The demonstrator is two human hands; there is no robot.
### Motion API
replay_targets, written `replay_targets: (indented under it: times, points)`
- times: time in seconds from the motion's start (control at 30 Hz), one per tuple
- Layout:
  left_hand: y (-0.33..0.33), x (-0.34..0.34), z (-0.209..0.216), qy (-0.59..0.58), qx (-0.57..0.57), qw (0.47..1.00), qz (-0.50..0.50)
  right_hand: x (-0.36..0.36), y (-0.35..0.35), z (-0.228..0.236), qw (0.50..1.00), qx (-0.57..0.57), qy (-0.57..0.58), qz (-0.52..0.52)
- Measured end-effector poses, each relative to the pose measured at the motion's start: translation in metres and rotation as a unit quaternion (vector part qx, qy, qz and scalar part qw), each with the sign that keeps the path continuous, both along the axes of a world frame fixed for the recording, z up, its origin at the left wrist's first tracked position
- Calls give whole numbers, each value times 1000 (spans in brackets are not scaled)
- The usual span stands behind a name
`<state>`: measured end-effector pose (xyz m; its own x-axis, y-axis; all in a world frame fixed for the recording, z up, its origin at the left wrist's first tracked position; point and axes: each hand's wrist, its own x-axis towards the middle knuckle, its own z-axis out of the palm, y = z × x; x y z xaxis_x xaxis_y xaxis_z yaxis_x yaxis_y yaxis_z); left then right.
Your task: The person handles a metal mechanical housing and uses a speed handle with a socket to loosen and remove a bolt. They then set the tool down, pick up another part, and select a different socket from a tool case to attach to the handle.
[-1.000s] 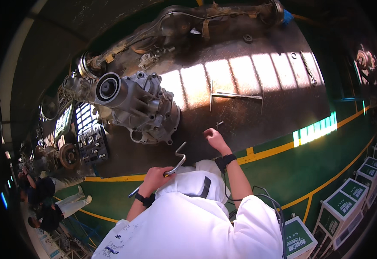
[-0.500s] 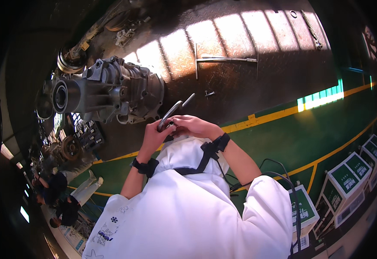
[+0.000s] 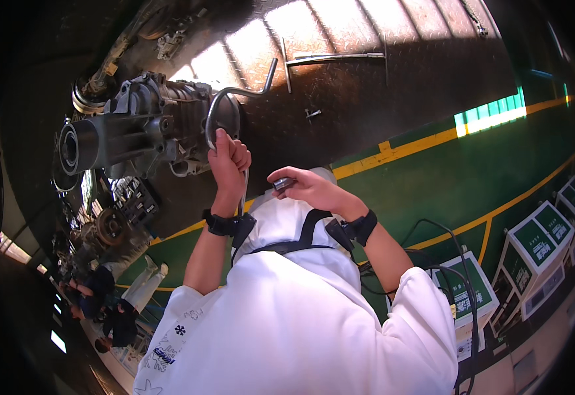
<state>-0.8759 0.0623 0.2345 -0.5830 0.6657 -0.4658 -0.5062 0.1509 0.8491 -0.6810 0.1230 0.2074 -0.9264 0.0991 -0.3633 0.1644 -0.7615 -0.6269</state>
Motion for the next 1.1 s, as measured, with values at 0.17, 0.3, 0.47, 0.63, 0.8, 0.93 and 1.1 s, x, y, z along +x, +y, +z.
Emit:
replay_targets:
  times: [0.17, 0.3, 0.47, 0.63, 0.8, 0.93, 1.1]
  points:
    - [15, 17, 22, 53, 111, 992, 15, 13, -16, 14, 997, -3, -54, -54]
    - [20, 31, 39, 114, 175, 977, 36, 26, -20, 21, 984, 3, -121, -129]
    - [17, 44, 56, 233, 255, 938, -15, 49, -29, 31, 969, -45, -113, -213]
    - [0, 60, 81, 324, 274, 905, -38, 58, -24, 35, 931, -66, -119, -339]
    - [-11, 63, 101, 512, 272, 813, -63, 49, -20, 45, 929, -30, -114, -352]
    - [-12, 62, 104, 572, 297, 763, -44, 36, -21, 54, 932, 4, -118, -343]
    - [-14, 61, 105, 599, 317, 735, 18, 28, -19, 56, 908, 23, -103, -405]
